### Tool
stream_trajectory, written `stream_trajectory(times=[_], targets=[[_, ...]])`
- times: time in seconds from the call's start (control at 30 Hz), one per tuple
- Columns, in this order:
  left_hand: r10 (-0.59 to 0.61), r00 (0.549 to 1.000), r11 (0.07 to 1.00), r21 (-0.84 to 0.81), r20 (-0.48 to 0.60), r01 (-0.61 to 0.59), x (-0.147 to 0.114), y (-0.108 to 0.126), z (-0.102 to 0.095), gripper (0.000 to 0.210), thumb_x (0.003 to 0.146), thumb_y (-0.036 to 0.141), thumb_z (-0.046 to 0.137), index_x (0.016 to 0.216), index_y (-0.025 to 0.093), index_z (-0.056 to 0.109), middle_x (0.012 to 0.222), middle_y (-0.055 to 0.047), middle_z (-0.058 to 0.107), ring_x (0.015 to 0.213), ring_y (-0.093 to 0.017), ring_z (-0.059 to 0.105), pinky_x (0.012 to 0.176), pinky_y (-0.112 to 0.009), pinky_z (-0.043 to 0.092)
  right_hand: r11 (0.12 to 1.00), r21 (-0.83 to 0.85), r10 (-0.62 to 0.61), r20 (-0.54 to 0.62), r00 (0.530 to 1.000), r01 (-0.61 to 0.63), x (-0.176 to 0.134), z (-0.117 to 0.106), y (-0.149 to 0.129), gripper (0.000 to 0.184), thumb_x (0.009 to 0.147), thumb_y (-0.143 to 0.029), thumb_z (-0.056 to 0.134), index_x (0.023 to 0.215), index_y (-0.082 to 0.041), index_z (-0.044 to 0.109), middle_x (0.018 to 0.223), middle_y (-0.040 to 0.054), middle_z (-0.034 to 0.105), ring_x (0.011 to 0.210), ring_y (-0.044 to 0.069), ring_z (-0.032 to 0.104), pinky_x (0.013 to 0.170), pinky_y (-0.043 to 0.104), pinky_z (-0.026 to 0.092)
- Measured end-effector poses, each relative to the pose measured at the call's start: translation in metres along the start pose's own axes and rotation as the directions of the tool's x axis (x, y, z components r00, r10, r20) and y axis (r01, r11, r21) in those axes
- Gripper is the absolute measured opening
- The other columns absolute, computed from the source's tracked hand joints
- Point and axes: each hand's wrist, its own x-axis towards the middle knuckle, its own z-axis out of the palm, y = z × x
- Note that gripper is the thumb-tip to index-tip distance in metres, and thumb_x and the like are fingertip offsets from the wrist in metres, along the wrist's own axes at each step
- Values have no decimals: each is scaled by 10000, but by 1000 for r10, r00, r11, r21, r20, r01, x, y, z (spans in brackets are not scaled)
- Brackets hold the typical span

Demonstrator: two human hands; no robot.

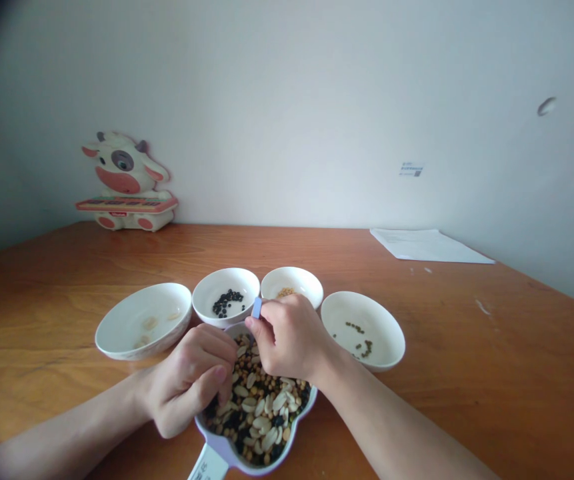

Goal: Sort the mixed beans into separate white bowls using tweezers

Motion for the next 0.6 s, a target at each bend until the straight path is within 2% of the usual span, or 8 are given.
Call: stream_trajectory(times=[0.27, 0.47, 0.6], targets=[[2, 1000, 1000, 5, 5, -2, 0, 0, 0, 614, 1011, 302, 170, 516, 165, 505, 454, -69, 524, 430, -140, 417, 496, -293, 379, 998, -59, -11, 19, 1000, 12, 0, -1, 0, 284, 847, -209, 510, 566, -166, 522, 528, 29, 558, 525, 137, 505, 549, 272, 348], [2, 1000, 1000, 11, 5, -2, 0, 0, 1, 605, 1010, 306, 167, 516, 170, 488, 449, -64, 510, 427, -138, 410, 496, -296, 372, 986, -161, -44, 20, 999, 46, 0, 1, 2, 340, 833, -206, 546, 506, -180, 457, 481, 10, 512, 460, 117, 411, 504, 287, 251], [10, 1000, 1000, -3, -8, -10, 0, 0, 0, 575, 1005, 292, 192, 529, 168, 489, 452, -63, 520, 423, -136, 402, 484, -291, 356, 990, -127, -53, 10, 999, 54, 0, 3, 3, 324, 848, -193, 531, 531, -181, 464, 492, 7, 515, 469, 117, 422, 511, 288, 259]])
